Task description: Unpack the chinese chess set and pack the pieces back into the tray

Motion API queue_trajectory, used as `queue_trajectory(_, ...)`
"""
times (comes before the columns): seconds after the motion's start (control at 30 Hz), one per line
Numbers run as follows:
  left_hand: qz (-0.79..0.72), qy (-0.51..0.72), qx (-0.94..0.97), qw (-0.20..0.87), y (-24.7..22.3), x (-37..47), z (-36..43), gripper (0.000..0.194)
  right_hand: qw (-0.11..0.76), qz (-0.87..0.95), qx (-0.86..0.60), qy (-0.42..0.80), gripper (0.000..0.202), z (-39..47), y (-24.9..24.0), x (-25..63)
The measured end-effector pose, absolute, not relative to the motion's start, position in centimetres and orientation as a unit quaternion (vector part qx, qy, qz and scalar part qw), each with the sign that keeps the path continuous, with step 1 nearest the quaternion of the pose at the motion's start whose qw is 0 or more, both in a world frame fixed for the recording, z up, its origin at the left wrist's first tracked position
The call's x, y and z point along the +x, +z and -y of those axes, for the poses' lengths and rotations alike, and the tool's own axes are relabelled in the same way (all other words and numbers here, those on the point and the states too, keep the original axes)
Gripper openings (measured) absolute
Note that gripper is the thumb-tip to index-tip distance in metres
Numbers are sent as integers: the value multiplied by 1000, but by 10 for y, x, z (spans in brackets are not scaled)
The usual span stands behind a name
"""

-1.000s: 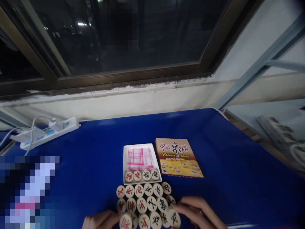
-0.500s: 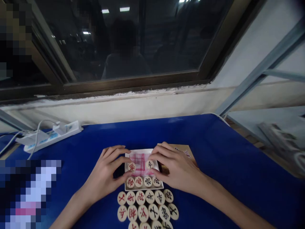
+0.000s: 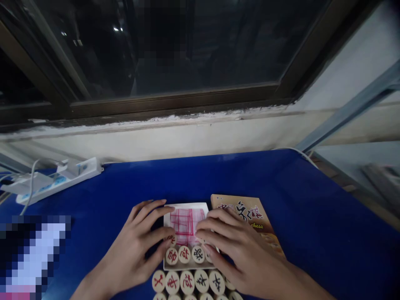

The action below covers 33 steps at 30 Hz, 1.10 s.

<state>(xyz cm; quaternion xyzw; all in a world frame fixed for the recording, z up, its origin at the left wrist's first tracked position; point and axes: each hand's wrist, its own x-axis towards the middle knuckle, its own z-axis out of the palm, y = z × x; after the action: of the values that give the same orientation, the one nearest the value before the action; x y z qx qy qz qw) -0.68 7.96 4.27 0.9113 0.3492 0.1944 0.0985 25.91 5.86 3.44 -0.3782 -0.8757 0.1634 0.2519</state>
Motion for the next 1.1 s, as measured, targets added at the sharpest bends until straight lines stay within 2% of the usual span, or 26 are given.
queue_trajectory(0.27,-356,208,908,73,43,-11,-84,28,279,873,-367,161,31,-60,32,260)
queue_trajectory(0.4,-354,219,907,61,40,-14,-84,24,279,881,-363,121,37,-60,33,261)
queue_trajectory(0.7,-379,259,888,35,38,-17,-81,28,274,895,-339,91,37,-57,32,263)
queue_trajectory(0.93,-418,290,861,12,33,-17,-81,19,328,870,-362,73,37,-56,27,261)
queue_trajectory(1.1,-449,309,838,12,36,-20,-85,21,365,855,-364,62,32,-58,32,261)
